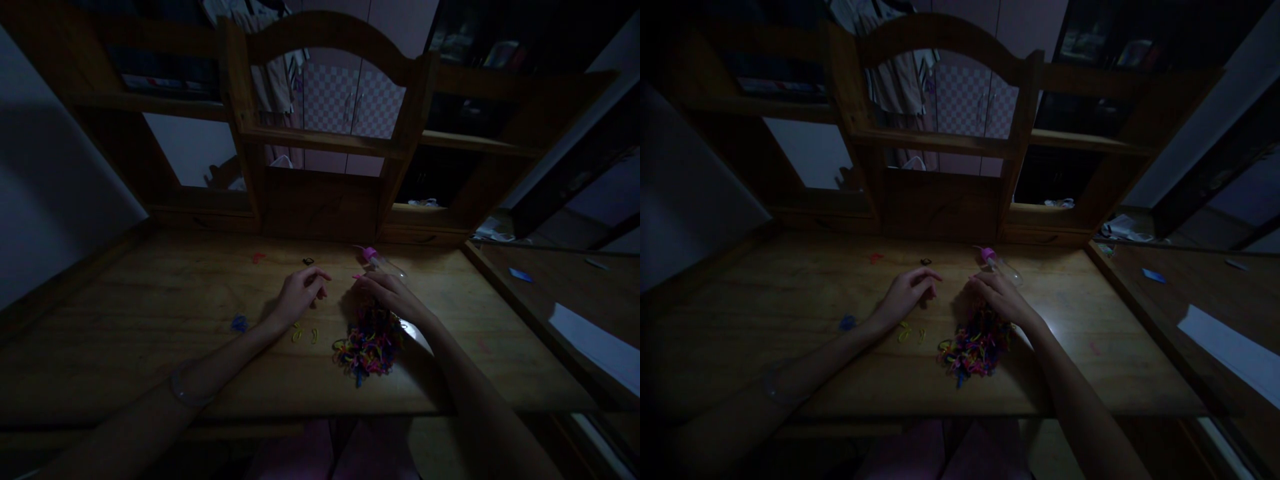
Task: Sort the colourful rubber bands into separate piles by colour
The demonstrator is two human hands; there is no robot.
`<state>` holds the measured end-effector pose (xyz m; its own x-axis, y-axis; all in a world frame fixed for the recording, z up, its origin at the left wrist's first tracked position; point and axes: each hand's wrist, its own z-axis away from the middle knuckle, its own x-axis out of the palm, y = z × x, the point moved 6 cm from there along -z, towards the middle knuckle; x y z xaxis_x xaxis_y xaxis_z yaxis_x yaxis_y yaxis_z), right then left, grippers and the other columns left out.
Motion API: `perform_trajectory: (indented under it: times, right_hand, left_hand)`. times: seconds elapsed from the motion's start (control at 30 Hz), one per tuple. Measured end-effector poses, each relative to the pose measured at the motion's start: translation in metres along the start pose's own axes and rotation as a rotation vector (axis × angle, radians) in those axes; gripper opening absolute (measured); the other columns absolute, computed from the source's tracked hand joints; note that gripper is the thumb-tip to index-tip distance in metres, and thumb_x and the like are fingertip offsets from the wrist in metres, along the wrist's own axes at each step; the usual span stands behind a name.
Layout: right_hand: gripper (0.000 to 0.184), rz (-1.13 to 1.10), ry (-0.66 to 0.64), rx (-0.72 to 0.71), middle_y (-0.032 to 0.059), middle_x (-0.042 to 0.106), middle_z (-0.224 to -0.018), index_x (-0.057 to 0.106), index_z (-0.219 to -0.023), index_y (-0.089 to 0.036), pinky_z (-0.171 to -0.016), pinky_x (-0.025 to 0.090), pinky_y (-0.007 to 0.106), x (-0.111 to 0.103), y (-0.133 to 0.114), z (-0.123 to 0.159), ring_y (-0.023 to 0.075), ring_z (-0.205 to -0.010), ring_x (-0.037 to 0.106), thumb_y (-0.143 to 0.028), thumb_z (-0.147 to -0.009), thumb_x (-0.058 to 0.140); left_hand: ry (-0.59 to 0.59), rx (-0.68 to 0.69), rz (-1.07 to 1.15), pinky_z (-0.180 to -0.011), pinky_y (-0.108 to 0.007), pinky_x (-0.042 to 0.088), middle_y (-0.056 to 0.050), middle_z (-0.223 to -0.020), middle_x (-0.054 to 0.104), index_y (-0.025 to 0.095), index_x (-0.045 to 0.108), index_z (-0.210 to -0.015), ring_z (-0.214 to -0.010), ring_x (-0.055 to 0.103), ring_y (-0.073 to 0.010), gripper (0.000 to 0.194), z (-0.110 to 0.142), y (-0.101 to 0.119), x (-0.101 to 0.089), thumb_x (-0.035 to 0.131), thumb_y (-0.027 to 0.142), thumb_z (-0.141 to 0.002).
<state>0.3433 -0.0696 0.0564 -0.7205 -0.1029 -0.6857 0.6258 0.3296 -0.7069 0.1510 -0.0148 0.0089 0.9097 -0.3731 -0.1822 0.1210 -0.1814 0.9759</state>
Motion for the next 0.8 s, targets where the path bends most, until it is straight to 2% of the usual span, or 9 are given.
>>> perform_trajectory:
  times: [0.2, 0.37, 0.47, 0.6, 0.7, 0.8]
  right_hand:
    - [0.047, 0.027, -0.008, 0.04, 0.0048, 0.067, -0.086, 0.069, -0.084, -0.017, -0.081, 0.044, 0.033, 0.003, 0.007, 0.001, 0.0192, -0.082, 0.06, -0.045, -0.101, 0.034]
    - [0.048, -0.005, -0.13, 0.113, 0.0045, 0.068, -0.083, 0.07, -0.08, -0.016, -0.08, 0.044, 0.031, 0.005, 0.012, 0.003, 0.0186, -0.079, 0.06, -0.044, -0.1, 0.036]
    - [0.049, -0.008, -0.187, 0.161, 0.0042, 0.066, -0.075, 0.07, -0.077, -0.016, -0.068, 0.042, 0.029, 0.005, 0.017, 0.005, 0.0168, -0.069, 0.056, -0.044, -0.099, 0.037]
    - [0.052, 0.063, -0.201, 0.228, 0.0005, 0.051, -0.055, 0.064, -0.063, -0.016, -0.05, 0.031, 0.028, 0.003, 0.027, 0.008, 0.0124, -0.05, 0.042, -0.05, -0.096, 0.041]
    - [0.05, 0.138, -0.153, 0.172, -0.0007, 0.049, -0.053, 0.062, -0.061, -0.017, -0.052, 0.031, 0.027, -0.001, 0.024, 0.008, 0.0116, -0.05, 0.041, -0.049, -0.095, 0.044]
    - [0.039, 0.176, -0.06, 0.06, 0.0023, 0.062, -0.068, 0.067, -0.071, -0.017, -0.063, 0.039, 0.028, -0.006, 0.014, 0.005, 0.0147, -0.064, 0.054, -0.043, -0.094, 0.049]
  left_hand:
    - [0.001, 0.008, -0.014, -0.04, -0.017, 0.043, -0.003, -0.069, 0.061, 0.016, 0.065, -0.095, -0.059, 0.057, -0.0135, 0.023, 0.0, 0.001, 0.0, 0.05, 0.031, -0.086]
    - [-0.014, 0.005, -0.017, -0.04, -0.017, 0.043, -0.003, -0.068, 0.061, 0.016, 0.065, -0.095, -0.058, 0.057, -0.013, 0.022, 0.0, 0.001, 0.002, 0.05, 0.03, -0.086]
    - [-0.021, 0.014, -0.018, -0.041, -0.017, 0.043, -0.003, -0.068, 0.061, 0.016, 0.065, -0.095, -0.058, 0.057, -0.0132, 0.022, -0.001, 0.001, 0.002, 0.05, 0.03, -0.086]
    - [-0.032, 0.0, -0.004, -0.042, -0.017, 0.044, -0.003, -0.068, 0.062, 0.016, 0.065, -0.096, -0.057, 0.057, -0.0128, 0.022, 0.0, 0.0, 0.003, 0.05, 0.03, -0.086]
    - [-0.035, -0.007, -0.007, -0.042, -0.017, 0.043, -0.004, -0.068, 0.062, 0.016, 0.065, -0.096, -0.057, 0.057, -0.0125, 0.022, 0.001, 0.001, 0.004, 0.051, 0.029, -0.086]
    - [-0.042, 0.003, -0.015, -0.042, -0.017, 0.043, -0.004, -0.068, 0.062, 0.015, 0.065, -0.095, -0.057, 0.057, -0.0123, 0.022, 0.002, 0.004, 0.005, 0.05, 0.029, -0.086]
